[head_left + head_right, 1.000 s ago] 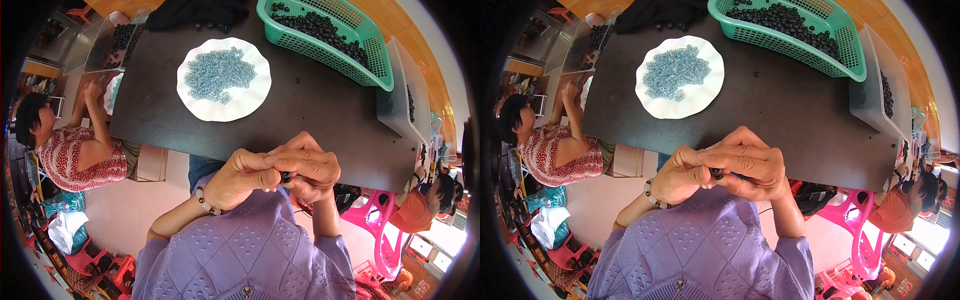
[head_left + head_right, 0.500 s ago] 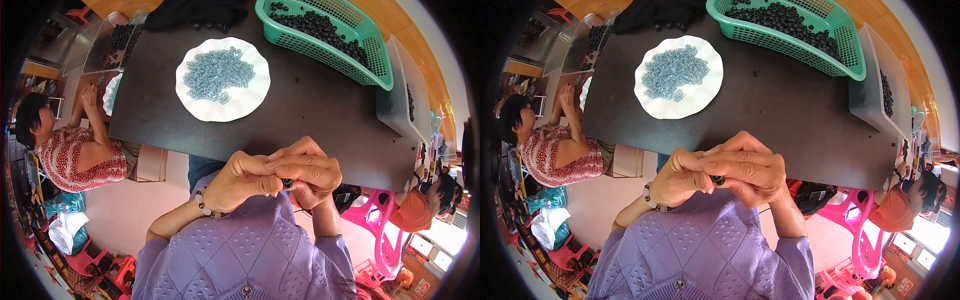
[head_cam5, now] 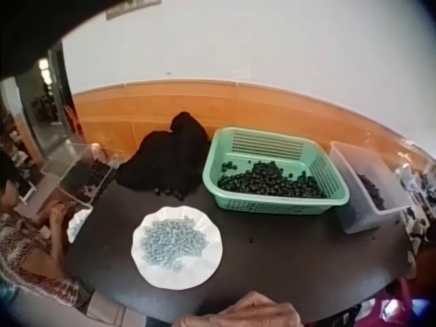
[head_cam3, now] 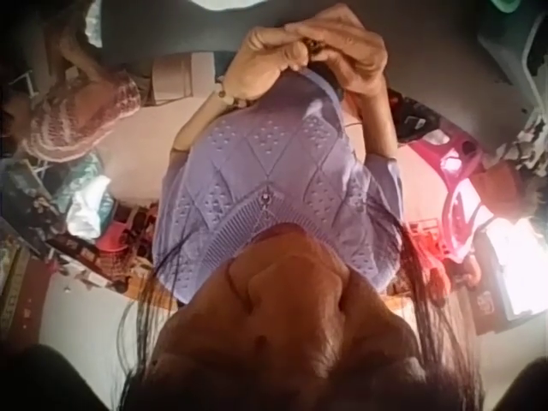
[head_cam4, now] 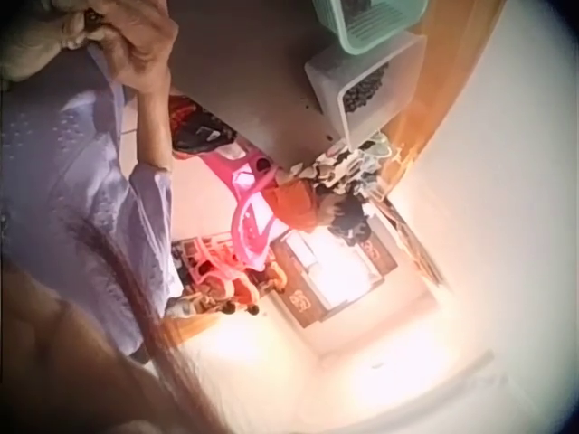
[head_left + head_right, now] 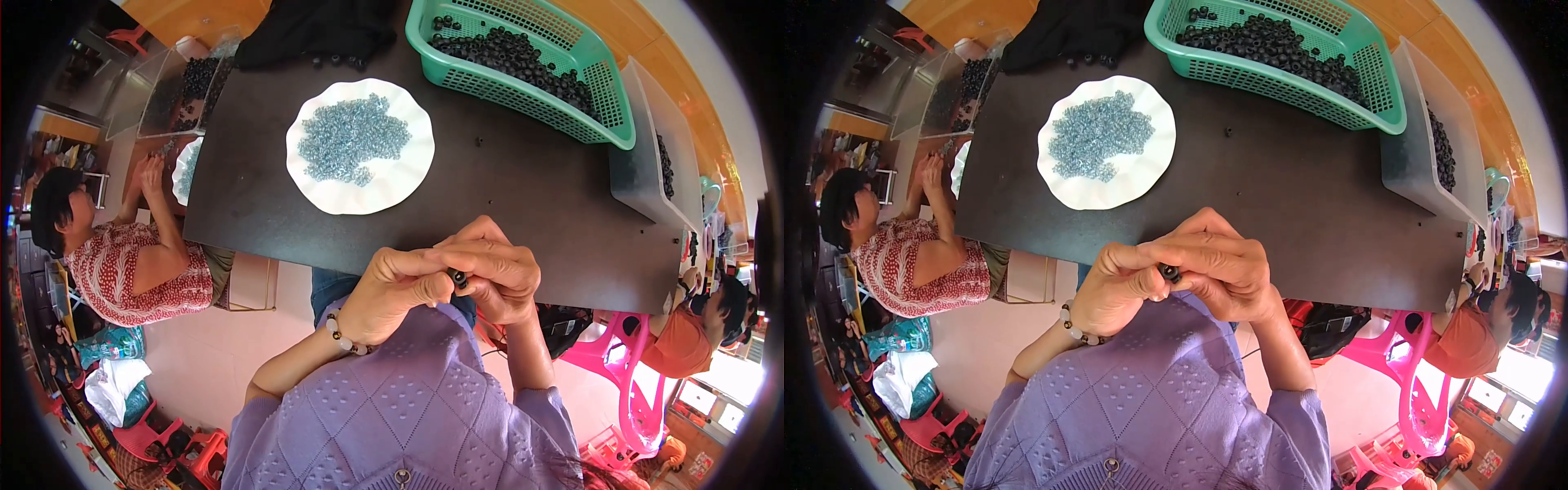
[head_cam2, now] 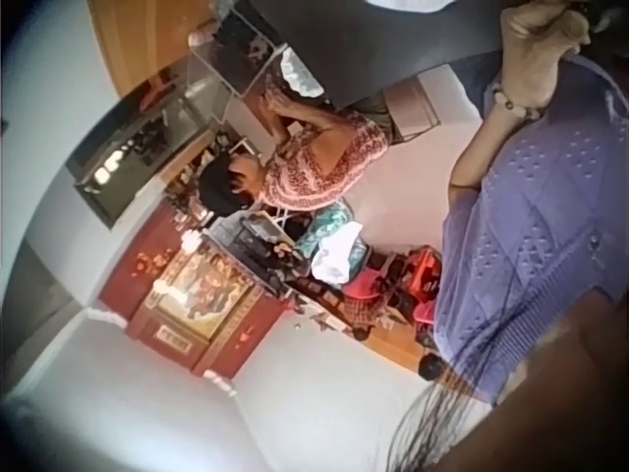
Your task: Sorting small round hardware parts into containers on a production floor.
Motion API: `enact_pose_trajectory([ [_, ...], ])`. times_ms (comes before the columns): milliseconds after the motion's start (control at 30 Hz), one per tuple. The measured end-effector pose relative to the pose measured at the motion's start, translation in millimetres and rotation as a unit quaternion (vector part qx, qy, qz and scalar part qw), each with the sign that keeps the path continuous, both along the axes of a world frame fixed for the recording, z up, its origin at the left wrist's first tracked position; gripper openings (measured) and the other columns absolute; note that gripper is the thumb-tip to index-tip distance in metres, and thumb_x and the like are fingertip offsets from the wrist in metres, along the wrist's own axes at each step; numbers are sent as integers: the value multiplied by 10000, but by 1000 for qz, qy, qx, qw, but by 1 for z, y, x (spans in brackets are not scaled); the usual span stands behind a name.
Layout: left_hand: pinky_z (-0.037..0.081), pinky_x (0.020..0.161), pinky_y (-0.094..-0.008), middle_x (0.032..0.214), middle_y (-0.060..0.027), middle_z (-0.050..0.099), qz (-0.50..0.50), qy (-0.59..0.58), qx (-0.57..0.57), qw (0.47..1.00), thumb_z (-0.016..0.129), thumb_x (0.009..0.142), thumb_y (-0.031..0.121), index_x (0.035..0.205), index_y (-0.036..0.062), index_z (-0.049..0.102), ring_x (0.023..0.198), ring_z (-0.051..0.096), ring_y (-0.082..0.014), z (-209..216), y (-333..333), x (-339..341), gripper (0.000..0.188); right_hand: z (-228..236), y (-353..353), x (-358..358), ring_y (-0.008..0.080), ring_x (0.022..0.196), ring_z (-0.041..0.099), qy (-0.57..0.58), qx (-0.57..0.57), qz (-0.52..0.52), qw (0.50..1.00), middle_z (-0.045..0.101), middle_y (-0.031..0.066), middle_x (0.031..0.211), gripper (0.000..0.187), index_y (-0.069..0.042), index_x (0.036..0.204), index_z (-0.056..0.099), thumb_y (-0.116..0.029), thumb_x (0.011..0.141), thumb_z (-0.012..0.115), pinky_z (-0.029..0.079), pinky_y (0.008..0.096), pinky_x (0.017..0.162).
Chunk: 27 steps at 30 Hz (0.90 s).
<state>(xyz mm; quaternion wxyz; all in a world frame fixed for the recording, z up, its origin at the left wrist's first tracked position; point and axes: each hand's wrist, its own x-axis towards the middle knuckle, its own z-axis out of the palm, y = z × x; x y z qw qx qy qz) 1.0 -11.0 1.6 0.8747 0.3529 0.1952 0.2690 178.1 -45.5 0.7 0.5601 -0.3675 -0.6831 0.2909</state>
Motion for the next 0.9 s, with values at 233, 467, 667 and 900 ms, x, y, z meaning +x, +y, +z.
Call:
enact_pose_trajectory([
  [233,392,647,-208,809,0,635,7,7,-38,999,673,825,300,1030,49,683,696,476,-53,-12,0,6,324,-6,2,2,186,805,559,27,-44,9,999,688,121,948,503,31,1101,632,-380,812,656,437,260,626],
  [467,380,639,-211,791,7,616,-2,22,-53,998,670,837,278,1018,32,678,694,470,-59,-11,2,14,306,-8,3,7,176,804,556,62,-41,3,997,689,115,949,521,30,1101,633,-397,804,661,422,247,620],
  [667,394,669,-227,834,10,575,-35,-8,-51,998,643,865,238,948,48,676,749,490,-79,-19,3,15,210,-8,-1,15,200,760,533,31,-62,9,998,688,65,850,366,21,991,677,-308,833,645,453,311,705],
  [900,414,637,-237,797,-22,596,-22,15,-52,998,644,861,291,913,31,679,703,508,-93,-26,3,23,267,-9,-6,20,201,753,514,31,-37,-37,998,648,32,755,247,-8,1012,665,-165,821,657,451,309,698],
])
